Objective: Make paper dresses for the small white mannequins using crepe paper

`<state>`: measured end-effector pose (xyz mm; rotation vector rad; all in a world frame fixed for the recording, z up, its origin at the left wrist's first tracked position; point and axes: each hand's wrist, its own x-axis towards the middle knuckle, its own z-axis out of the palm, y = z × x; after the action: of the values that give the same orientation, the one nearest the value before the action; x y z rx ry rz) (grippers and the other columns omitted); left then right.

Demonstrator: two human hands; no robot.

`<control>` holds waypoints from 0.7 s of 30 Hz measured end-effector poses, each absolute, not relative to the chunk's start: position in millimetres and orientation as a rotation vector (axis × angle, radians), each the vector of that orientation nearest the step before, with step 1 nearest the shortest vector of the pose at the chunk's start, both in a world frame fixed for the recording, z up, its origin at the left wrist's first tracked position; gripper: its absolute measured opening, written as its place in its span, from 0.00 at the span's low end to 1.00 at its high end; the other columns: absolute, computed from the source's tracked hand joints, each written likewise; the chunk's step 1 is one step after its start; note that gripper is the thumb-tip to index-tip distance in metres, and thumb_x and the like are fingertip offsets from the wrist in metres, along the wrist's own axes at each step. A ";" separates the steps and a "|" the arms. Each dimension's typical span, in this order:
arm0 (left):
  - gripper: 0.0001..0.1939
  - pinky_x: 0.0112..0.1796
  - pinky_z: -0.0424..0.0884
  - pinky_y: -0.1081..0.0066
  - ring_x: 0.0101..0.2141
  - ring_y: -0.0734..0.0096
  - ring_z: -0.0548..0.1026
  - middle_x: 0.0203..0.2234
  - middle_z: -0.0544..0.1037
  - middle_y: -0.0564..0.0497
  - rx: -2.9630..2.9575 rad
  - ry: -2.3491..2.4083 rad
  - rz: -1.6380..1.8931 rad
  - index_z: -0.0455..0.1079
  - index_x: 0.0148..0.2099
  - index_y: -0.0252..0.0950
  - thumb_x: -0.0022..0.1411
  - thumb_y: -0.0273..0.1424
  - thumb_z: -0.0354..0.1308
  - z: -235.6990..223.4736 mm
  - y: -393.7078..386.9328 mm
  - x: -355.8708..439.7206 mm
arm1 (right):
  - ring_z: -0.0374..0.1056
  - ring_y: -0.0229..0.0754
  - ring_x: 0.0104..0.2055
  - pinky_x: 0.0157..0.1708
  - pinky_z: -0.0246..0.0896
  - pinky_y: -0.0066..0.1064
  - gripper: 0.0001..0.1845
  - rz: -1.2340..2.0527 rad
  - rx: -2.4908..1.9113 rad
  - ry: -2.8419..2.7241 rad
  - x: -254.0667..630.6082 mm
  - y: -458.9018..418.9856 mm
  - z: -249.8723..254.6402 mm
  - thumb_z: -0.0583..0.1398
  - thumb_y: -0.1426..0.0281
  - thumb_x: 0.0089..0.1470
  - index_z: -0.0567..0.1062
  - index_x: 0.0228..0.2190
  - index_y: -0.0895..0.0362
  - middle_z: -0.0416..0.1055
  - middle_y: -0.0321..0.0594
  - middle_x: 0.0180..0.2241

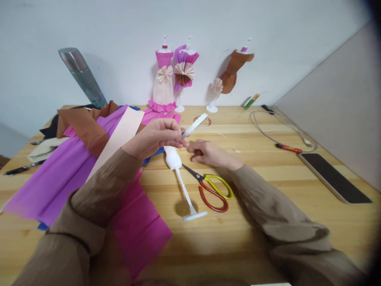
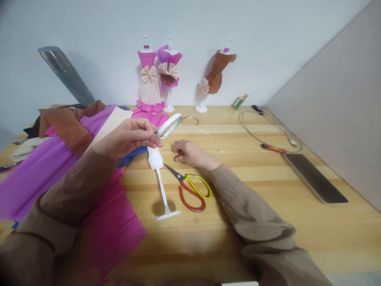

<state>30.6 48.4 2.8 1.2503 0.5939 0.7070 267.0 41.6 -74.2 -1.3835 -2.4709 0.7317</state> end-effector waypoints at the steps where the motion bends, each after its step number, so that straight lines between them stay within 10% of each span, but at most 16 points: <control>1: 0.09 0.35 0.75 0.74 0.32 0.69 0.81 0.26 0.80 0.47 1.248 0.592 0.704 0.67 0.30 0.31 0.52 0.27 0.65 1.8 48.7 30.7 | 0.67 0.40 0.35 0.38 0.59 0.30 0.02 0.720 -1.385 -2.477 263.4 40.5 -74.1 0.59 0.72 0.49 0.70 0.29 0.55 0.71 0.39 0.33; 21: 0.08 0.33 0.75 0.75 0.30 0.69 0.81 0.26 0.81 0.45 1.226 0.597 0.722 0.67 0.30 0.30 0.52 0.25 0.65 5.4 46.2 31.7 | 0.65 0.38 0.22 0.24 0.56 0.28 0.07 0.523 -2.143 -2.220 398.1 57.7 -79.9 0.62 0.72 0.42 0.72 0.16 0.56 0.71 0.35 0.17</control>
<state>31.7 46.2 5.4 1.2260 0.5969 0.7225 398.1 57.7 -79.9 -2.1429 -2.2202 0.5228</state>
